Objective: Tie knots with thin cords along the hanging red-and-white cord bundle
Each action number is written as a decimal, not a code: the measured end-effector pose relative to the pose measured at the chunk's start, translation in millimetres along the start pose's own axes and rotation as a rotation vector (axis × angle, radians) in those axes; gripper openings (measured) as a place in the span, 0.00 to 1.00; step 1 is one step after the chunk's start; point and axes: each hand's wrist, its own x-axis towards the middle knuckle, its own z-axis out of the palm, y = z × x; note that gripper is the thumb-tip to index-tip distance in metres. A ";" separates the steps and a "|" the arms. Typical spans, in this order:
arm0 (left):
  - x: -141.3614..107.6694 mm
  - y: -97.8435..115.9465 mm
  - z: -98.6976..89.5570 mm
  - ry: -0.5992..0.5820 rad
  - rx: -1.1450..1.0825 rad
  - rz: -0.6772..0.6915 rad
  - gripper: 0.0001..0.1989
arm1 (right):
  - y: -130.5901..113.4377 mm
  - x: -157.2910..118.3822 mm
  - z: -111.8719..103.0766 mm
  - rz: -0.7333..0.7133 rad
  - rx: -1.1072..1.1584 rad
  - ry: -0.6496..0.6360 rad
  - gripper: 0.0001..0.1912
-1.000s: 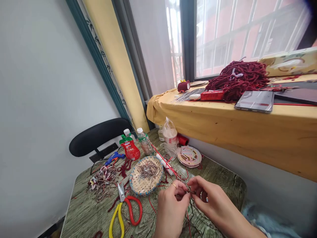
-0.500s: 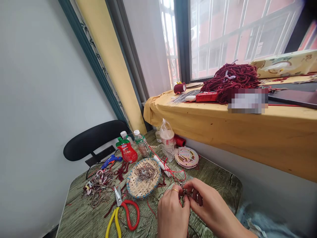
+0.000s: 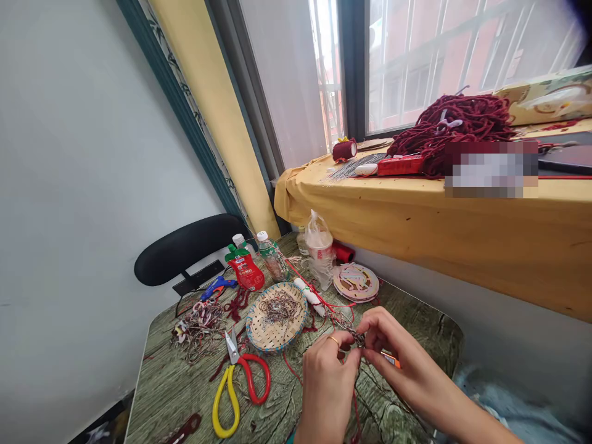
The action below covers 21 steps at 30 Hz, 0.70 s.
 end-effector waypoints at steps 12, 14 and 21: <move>5.7 2.0 7.2 0.018 -0.493 -0.191 0.07 | 11.6 4.7 -5.5 0.326 0.512 -0.056 0.15; 6.1 3.7 6.4 0.010 -0.518 -0.190 0.07 | 11.1 7.0 -5.9 0.365 0.520 -0.045 0.15; 5.8 4.9 -2.2 -0.024 -0.521 -0.191 0.07 | 9.4 9.0 -8.3 0.360 0.421 -0.013 0.13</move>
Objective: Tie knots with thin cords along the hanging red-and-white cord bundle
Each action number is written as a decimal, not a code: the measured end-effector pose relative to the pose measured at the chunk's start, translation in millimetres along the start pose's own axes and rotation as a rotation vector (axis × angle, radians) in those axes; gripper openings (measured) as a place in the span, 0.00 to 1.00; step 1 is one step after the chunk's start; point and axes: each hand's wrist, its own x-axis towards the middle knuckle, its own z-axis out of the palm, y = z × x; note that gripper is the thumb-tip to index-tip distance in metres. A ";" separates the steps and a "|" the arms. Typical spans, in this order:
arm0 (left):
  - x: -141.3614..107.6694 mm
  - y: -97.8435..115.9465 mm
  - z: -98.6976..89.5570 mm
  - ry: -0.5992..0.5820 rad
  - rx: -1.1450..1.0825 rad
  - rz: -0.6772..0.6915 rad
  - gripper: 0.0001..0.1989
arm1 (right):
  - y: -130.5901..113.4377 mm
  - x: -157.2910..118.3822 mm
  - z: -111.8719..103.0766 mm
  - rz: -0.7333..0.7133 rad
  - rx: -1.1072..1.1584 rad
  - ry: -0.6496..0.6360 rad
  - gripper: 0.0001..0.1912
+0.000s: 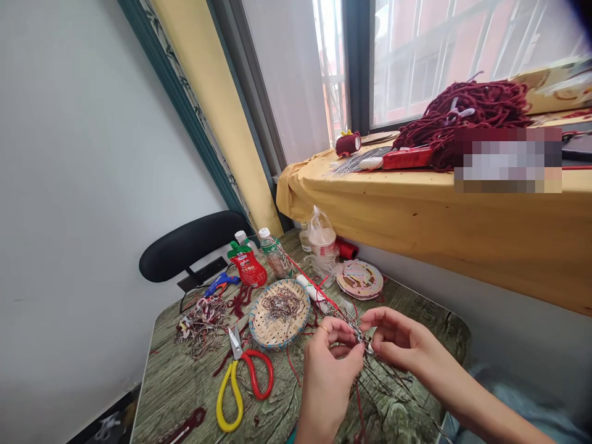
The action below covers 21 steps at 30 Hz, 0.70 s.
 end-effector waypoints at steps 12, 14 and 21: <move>0.6 -0.1 -1.8 -0.027 0.004 0.030 0.07 | -10.5 -7.1 4.4 -0.341 -0.615 0.033 0.16; 0.4 0.6 -2.6 -0.044 -0.016 0.018 0.08 | -12.2 -8.1 5.1 -0.379 -0.672 0.017 0.17; 0.5 0.2 -2.7 -0.049 -0.041 0.026 0.09 | -11.1 -4.7 0.3 -0.258 -0.651 0.037 0.09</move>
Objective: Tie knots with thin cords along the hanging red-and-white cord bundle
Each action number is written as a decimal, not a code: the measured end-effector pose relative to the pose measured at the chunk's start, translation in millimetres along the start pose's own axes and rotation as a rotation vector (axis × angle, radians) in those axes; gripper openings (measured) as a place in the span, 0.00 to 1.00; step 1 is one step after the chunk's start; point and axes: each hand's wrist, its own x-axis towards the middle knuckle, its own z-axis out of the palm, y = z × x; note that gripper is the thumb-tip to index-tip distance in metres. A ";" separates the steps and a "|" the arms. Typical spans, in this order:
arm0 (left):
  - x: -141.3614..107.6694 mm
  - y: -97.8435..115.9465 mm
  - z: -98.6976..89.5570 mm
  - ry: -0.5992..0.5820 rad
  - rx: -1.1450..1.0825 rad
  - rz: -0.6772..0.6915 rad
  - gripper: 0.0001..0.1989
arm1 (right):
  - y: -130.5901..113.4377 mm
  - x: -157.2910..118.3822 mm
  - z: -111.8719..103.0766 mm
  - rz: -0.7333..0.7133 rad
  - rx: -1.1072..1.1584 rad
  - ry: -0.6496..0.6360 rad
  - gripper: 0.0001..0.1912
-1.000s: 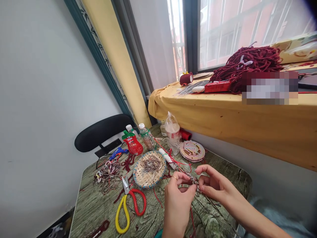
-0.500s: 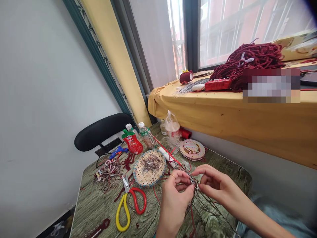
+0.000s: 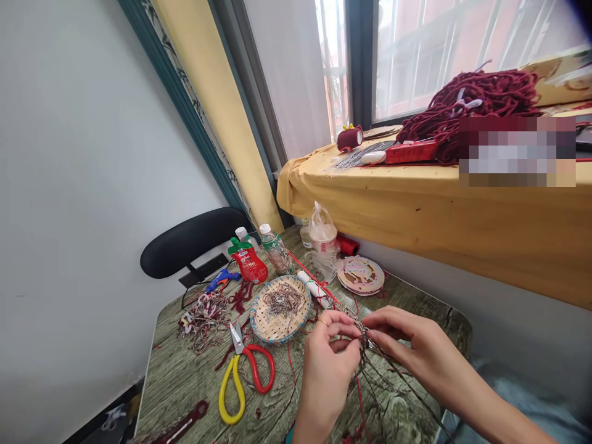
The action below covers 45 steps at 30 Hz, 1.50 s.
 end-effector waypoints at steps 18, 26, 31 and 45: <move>9.3 -13.0 1.7 0.063 -0.459 -0.166 0.14 | 10.2 -12.2 22.5 -0.195 -0.171 0.189 0.06; 10.2 -18.5 -2.1 0.109 -0.321 -0.104 0.12 | 13.4 -5.8 23.7 0.277 0.432 0.081 0.13; 12.1 -16.3 -3.6 0.127 -0.215 -0.103 0.13 | 10.6 -8.7 7.0 0.070 0.088 0.160 0.09; 12.7 -24.0 0.6 0.182 -0.074 -0.066 0.11 | 2.4 0.1 24.4 -0.142 -0.858 0.110 0.07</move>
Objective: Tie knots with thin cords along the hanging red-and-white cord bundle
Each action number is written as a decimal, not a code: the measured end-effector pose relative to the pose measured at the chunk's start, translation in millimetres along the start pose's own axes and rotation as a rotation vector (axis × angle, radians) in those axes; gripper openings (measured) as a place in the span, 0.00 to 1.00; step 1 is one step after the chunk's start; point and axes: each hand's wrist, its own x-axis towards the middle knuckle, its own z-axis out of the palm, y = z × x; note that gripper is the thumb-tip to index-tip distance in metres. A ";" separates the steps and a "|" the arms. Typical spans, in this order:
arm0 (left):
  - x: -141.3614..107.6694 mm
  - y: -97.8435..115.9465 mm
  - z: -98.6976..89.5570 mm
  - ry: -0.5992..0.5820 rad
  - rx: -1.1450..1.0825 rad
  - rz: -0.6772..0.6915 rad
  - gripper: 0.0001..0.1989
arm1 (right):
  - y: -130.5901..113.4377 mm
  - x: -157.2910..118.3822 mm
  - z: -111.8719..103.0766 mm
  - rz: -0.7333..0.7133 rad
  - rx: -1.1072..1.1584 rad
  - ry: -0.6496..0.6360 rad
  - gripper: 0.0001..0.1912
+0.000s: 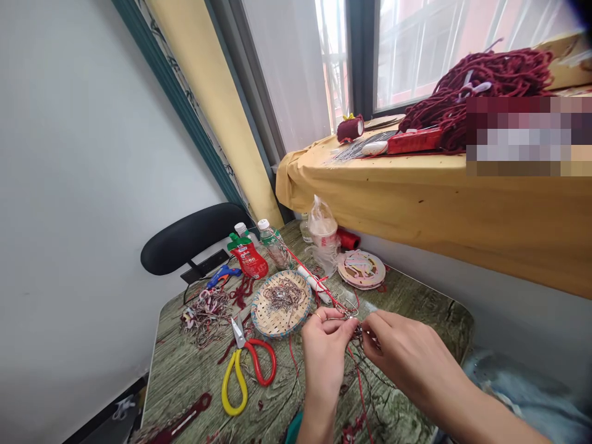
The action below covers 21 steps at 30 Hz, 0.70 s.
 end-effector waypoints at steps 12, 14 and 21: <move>-1.5 8.4 -3.0 -0.095 -0.221 -0.092 0.12 | 4.0 -1.9 4.3 0.273 0.856 0.052 0.04; -1.6 9.6 -4.8 -0.101 -0.236 -0.113 0.12 | 2.4 -2.2 6.0 0.426 1.080 -0.015 0.06; -0.5 9.8 -8.5 -0.147 -0.287 -0.146 0.12 | 12.5 -7.8 3.7 0.432 1.227 -0.057 0.08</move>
